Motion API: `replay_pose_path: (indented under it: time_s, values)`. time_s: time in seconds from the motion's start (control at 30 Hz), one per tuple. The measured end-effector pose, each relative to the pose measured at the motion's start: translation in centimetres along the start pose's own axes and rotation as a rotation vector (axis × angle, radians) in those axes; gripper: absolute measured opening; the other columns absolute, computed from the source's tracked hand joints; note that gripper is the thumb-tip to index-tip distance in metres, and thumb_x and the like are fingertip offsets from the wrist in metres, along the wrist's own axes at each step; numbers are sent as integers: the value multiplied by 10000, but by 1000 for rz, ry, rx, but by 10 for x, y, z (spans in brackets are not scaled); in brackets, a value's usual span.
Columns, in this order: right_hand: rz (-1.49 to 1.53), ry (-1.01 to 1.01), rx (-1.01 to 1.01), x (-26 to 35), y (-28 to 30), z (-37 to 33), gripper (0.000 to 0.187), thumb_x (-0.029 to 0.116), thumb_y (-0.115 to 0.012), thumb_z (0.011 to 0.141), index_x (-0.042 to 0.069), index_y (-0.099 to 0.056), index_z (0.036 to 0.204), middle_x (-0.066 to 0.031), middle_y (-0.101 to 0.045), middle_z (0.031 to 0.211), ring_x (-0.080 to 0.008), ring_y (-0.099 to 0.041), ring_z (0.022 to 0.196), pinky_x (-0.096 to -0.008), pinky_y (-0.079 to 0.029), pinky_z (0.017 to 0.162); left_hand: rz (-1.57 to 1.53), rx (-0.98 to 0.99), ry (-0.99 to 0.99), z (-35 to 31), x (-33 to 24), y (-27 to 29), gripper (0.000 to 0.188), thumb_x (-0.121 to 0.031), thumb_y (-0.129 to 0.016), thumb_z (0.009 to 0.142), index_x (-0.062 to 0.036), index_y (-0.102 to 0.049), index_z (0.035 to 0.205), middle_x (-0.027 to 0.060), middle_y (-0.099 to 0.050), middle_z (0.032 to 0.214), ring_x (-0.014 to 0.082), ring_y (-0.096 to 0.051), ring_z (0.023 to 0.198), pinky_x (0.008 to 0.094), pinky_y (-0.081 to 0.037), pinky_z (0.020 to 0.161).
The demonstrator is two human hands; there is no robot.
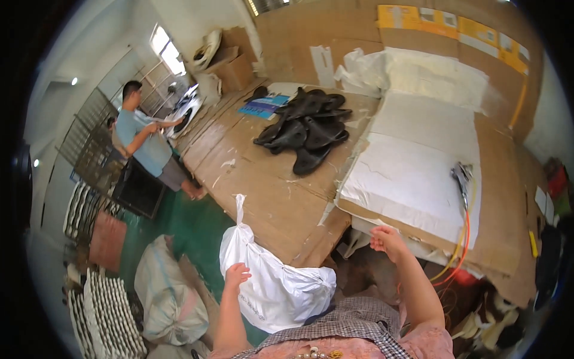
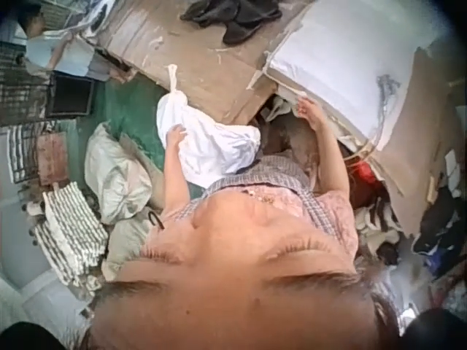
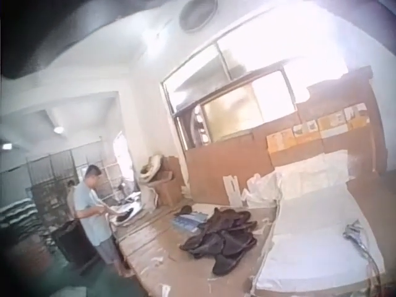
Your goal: Removing bicycle seats from a bulk bag, spraying them with a surface treatment, and then packaging them into smaller individual bags.
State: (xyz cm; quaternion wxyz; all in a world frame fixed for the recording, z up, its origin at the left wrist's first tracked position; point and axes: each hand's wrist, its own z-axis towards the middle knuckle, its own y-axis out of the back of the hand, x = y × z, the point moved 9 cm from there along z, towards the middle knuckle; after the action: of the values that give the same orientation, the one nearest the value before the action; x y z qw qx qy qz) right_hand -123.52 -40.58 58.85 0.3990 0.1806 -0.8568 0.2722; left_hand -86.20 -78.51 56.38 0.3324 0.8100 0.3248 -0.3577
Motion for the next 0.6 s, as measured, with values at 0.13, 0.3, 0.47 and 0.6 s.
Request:
replay_pose_path:
  time_s: [0.13, 0.3, 0.47, 0.6]
  values:
    - [80, -47, 81, 42, -27, 72, 94, 172, -569, 850, 86, -534, 839, -9, -528, 658, -115, -541, 588, -226, -445, 524, -111, -97, 37, -16, -5, 1, 361, -219, -545, 838, -8, -499, 1127, 116, -621, 922, 193, -622, 693, 288, -458, 625]
    - [-5, -133, 187, 64, -84, 148, 131, 172, -578, 844, 70, -539, 917, -52, -590, 725, -164, -588, 634, -291, -493, 595, -423, -160, 119, -8, 31, -9, 387, -264, -546, 850, -14, -480, 1138, 146, -600, 983, 248, -633, 722, 322, -478, 643]
    - [17, -82, 224, 89, -117, 239, 268, 247, -544, 862, 58, -498, 1047, -114, -608, 915, -204, -596, 745, -336, -507, 678, -698, 18, 160, 9, 26, -60, 399, -279, -535, 853, -40, -464, 1165, 150, -600, 1021, 263, -626, 842, 344, -487, 720]
    - [257, 34, 337, 134, 4, 353, 562, 376, -461, 898, 63, -298, 1336, -165, -337, 1348, -260, -333, 1247, -371, -298, 1018, -739, 262, 238, 102, -40, -175, 412, -326, -554, 856, -75, -475, 1173, 131, -558, 1135, 253, -589, 944, 373, -471, 827]
